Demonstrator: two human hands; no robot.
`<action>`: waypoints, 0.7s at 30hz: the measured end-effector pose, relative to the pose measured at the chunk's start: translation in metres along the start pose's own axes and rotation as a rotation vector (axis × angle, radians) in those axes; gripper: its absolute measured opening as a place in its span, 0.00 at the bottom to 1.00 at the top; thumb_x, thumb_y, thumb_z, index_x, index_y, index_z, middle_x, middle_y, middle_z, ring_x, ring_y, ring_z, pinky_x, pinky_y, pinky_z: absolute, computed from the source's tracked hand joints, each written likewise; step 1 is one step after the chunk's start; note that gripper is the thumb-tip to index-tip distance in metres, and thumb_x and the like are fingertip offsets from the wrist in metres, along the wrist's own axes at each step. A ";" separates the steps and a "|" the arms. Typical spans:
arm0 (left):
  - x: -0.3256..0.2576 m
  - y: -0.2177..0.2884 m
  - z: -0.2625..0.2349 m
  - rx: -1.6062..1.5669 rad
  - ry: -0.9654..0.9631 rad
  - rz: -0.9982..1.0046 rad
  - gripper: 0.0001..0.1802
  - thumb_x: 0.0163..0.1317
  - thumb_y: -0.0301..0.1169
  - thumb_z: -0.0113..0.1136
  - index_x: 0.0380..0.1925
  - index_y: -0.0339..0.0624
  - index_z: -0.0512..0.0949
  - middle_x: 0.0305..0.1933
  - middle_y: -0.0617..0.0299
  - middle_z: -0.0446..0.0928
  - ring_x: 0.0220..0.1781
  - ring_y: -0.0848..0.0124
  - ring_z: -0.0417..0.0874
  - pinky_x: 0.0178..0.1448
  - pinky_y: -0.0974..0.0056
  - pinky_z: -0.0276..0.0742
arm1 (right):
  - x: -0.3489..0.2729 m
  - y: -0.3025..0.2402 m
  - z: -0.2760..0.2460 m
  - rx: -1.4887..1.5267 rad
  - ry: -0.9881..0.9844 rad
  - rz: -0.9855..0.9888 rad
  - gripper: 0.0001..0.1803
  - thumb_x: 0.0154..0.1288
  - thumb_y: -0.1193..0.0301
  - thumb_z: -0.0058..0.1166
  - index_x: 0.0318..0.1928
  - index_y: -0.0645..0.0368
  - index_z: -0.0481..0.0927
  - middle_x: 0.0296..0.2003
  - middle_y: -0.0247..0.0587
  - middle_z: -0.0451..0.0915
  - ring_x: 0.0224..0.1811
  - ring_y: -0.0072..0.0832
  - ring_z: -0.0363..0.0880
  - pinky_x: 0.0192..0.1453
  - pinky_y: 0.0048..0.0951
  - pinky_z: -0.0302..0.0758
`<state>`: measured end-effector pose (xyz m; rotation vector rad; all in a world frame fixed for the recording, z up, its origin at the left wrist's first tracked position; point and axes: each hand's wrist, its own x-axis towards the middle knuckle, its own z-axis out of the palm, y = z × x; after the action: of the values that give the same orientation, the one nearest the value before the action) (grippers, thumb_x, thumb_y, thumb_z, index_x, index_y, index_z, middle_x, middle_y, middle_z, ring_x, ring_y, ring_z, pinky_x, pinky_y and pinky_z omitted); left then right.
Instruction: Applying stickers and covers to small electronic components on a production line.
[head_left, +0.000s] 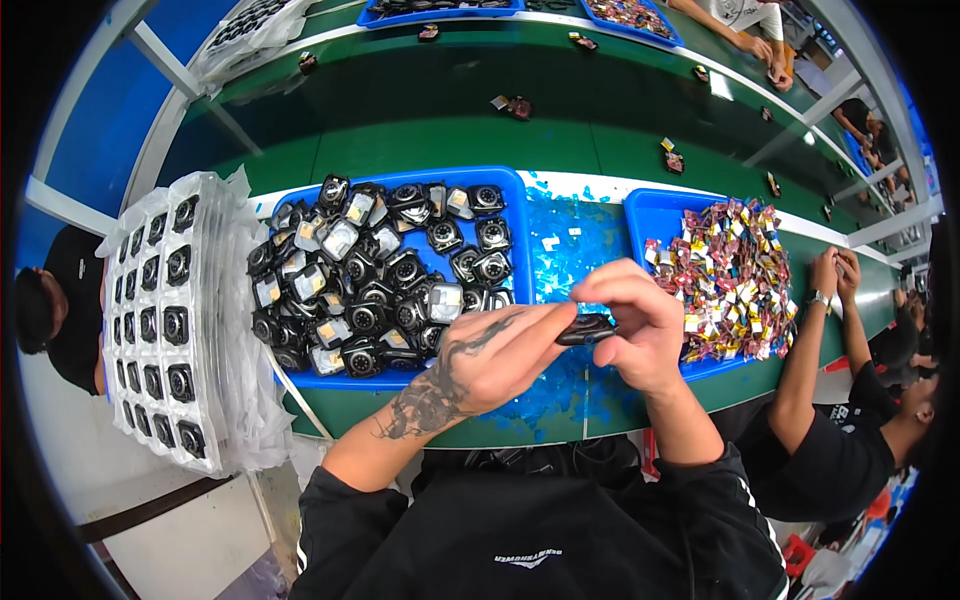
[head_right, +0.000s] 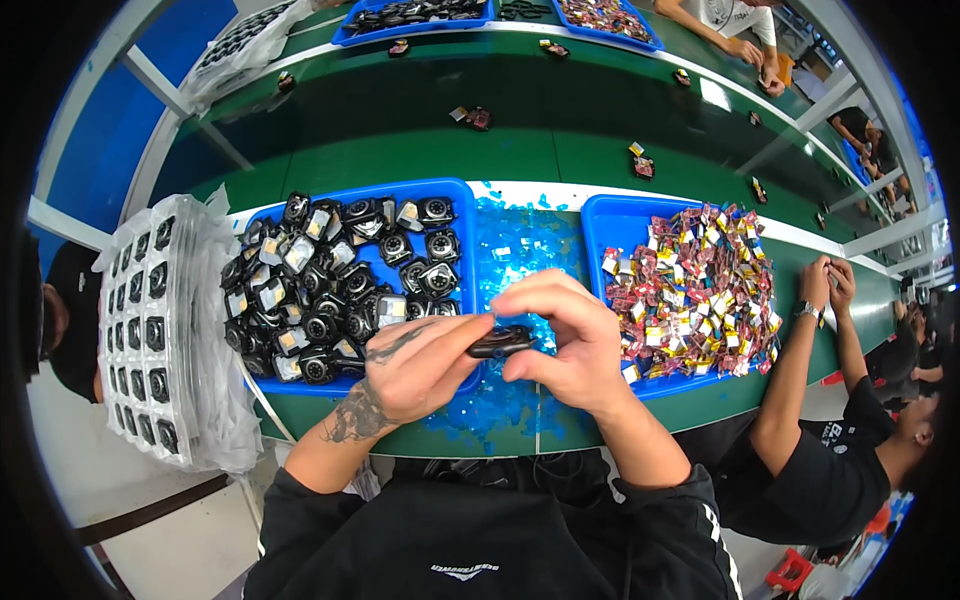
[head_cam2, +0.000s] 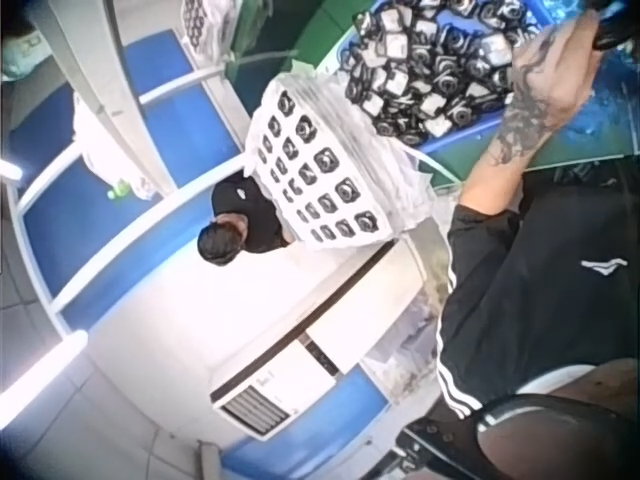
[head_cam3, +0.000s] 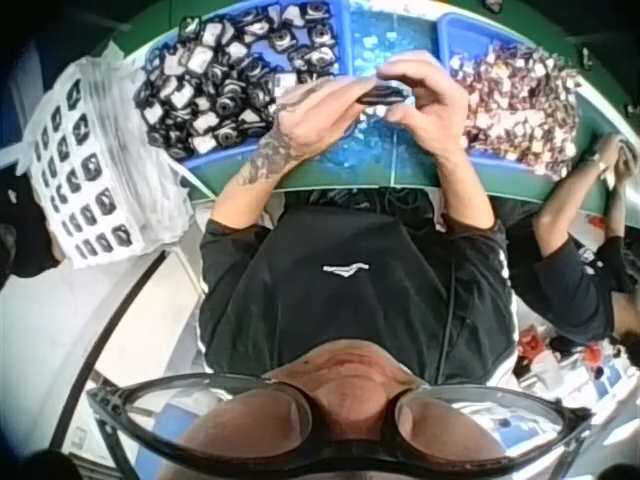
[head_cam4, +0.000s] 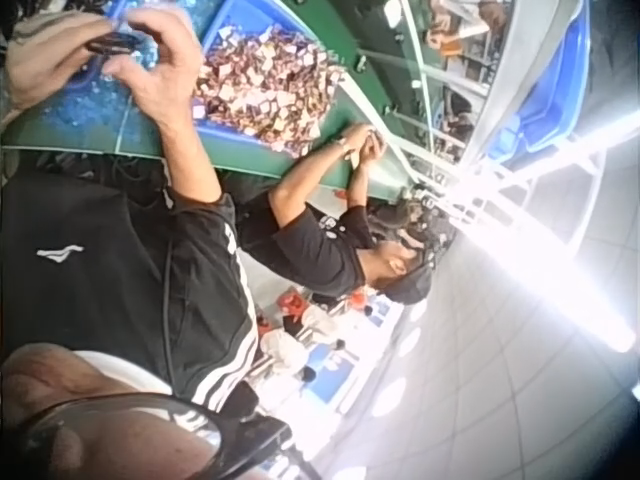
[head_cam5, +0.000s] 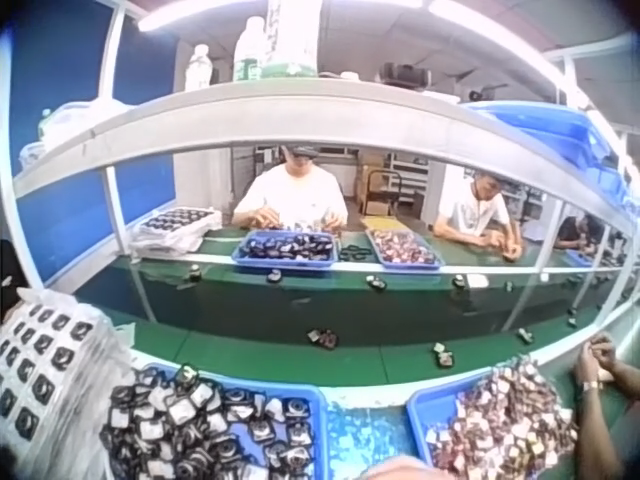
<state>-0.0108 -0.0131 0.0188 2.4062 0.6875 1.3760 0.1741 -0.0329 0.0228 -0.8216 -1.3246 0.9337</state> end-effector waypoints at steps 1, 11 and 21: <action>-0.001 -0.002 -0.001 -0.004 -0.001 0.002 0.16 0.47 0.19 0.69 0.40 0.30 0.82 0.36 0.51 0.83 0.33 0.59 0.86 0.35 0.62 0.83 | -0.001 0.001 -0.006 -0.002 0.003 0.000 0.12 0.50 0.75 0.70 0.37 0.62 0.86 0.32 0.40 0.84 0.36 0.30 0.81 0.46 0.31 0.78; -0.006 0.006 0.002 -1.035 -0.072 -0.861 0.15 0.63 0.19 0.61 0.50 0.27 0.74 0.39 0.55 0.81 0.41 0.69 0.87 0.42 0.72 0.82 | -0.004 -0.009 -0.018 -0.341 -0.120 -0.029 0.06 0.56 0.81 0.64 0.34 0.66 0.80 0.29 0.43 0.80 0.29 0.29 0.80 0.33 0.26 0.75; 0.000 -0.002 0.003 -1.040 -0.359 -1.007 0.10 0.68 0.25 0.55 0.45 0.38 0.66 0.38 0.51 0.80 0.29 0.73 0.83 0.30 0.71 0.80 | 0.014 -0.005 -0.084 -0.585 -0.116 0.388 0.09 0.64 0.69 0.59 0.40 0.62 0.82 0.32 0.43 0.84 0.33 0.31 0.84 0.40 0.29 0.79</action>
<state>-0.0085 -0.0111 0.0158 1.1210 0.6717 0.5704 0.2588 -0.0200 0.0257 -1.5346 -1.6001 0.9063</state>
